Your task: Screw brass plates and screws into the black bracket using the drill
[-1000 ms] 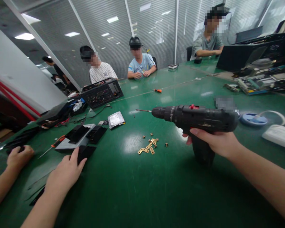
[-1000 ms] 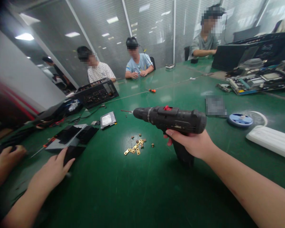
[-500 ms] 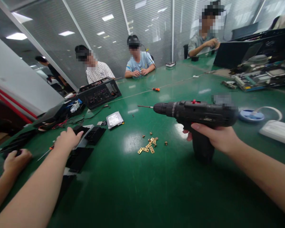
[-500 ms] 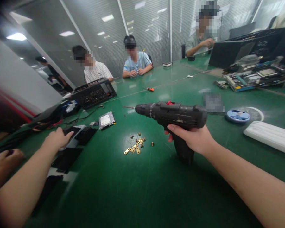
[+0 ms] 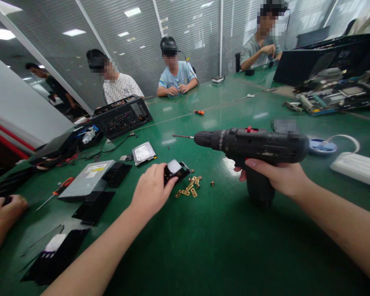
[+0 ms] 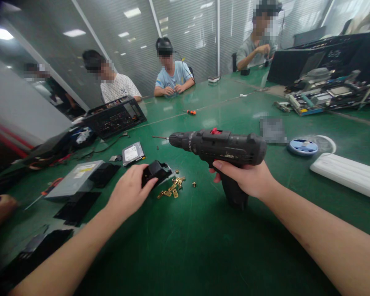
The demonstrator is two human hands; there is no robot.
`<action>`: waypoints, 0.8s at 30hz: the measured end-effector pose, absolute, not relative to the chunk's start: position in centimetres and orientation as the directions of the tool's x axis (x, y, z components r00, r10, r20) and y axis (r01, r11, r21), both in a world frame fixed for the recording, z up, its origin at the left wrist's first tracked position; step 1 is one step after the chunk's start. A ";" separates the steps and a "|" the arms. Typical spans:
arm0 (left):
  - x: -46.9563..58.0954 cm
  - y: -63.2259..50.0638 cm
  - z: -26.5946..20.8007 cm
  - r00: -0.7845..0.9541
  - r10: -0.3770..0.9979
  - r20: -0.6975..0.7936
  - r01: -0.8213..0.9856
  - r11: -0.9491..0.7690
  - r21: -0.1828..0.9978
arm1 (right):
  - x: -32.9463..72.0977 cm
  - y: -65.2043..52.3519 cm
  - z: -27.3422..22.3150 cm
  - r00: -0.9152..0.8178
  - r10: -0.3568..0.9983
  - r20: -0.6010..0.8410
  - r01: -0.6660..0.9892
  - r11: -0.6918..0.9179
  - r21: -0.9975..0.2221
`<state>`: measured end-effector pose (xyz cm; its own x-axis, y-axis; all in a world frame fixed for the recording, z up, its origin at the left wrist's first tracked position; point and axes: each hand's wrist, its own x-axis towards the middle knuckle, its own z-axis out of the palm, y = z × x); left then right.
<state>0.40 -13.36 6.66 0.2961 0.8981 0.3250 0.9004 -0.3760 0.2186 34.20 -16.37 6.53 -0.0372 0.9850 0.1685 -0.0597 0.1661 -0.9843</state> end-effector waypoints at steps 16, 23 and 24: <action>-0.1 -9.0 3.8 0.001 0.961 -0.278 -0.006 0.278 0.961 | 34.3 -16.4 6.5 -0.091 0.976 0.199 -0.077 0.192 -0.978; -0.9 -9.5 3.6 0.089 0.876 -0.474 -0.056 0.480 0.876 | 34.2 -16.6 6.8 -0.067 0.981 0.184 -0.029 0.182 -0.983; -0.9 -9.6 3.6 0.089 0.873 -0.480 -0.039 0.484 0.874 | 34.2 -16.6 6.8 -0.065 0.982 0.178 -0.021 0.177 -0.984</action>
<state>-0.93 -9.56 3.58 0.0885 0.8729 -0.4799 -0.0394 0.4845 0.8739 34.22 -16.60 6.83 -0.0651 0.9818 0.1785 -0.0209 0.1775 -0.9839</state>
